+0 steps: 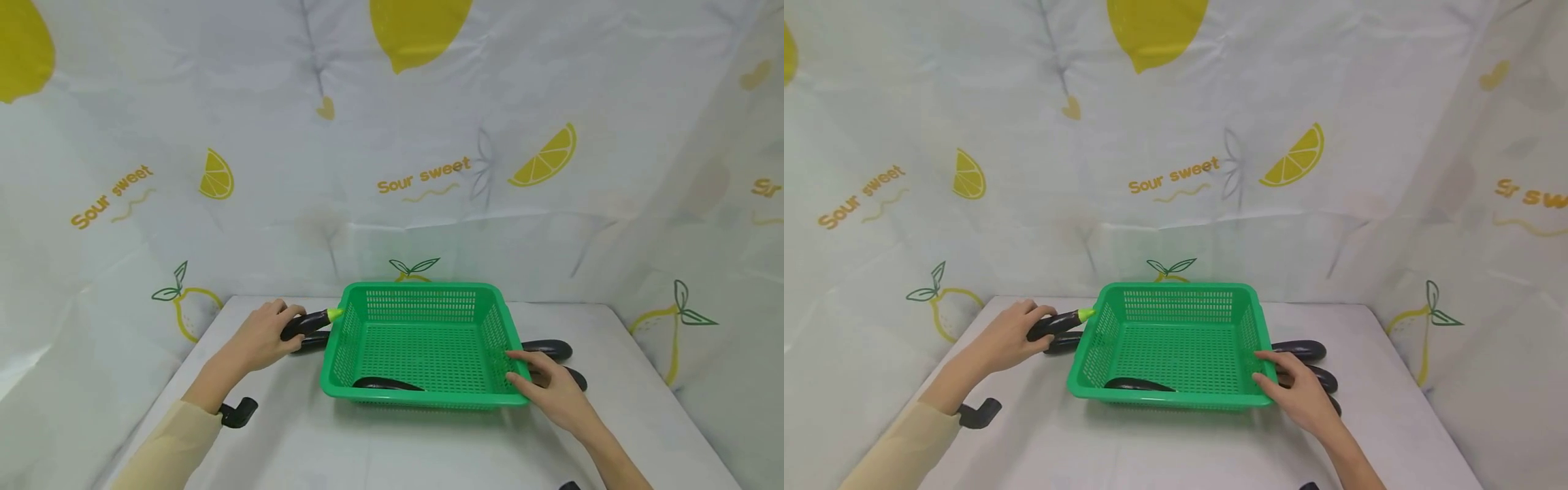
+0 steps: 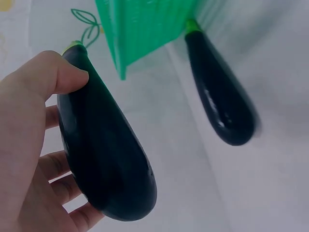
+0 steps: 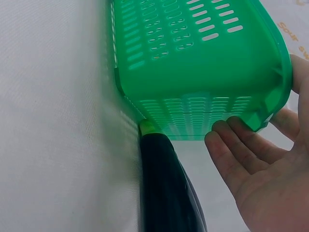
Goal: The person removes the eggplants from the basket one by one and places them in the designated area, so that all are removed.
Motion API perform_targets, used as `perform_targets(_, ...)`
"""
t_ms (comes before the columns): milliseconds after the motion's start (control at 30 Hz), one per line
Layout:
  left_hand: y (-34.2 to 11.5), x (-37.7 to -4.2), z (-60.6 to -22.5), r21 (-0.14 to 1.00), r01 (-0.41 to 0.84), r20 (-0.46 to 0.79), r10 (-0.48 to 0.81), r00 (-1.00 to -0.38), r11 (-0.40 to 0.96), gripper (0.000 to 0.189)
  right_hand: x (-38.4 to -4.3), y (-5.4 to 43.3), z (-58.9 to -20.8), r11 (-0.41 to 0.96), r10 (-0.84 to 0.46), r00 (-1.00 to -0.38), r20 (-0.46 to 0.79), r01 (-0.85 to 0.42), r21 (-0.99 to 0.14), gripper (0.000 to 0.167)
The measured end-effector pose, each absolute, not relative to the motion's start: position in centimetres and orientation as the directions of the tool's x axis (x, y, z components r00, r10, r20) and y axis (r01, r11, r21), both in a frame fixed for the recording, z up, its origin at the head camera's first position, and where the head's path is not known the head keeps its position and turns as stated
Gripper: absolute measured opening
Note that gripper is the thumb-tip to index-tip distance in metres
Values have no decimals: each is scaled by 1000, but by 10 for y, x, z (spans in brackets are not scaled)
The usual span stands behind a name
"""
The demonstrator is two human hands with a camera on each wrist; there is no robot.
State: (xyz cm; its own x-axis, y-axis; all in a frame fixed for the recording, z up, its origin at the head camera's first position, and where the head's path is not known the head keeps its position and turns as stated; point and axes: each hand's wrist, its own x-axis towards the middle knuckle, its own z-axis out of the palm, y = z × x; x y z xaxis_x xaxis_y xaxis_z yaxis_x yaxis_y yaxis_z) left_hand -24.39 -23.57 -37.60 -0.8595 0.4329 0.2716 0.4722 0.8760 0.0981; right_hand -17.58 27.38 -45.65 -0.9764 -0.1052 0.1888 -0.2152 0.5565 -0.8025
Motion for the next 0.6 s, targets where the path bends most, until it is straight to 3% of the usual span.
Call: perform_targets(600,-260,-241,-428,125,342,152,323,-934,931,35,-175,274,-456,545,-111,-977,185,-215,-810,47)
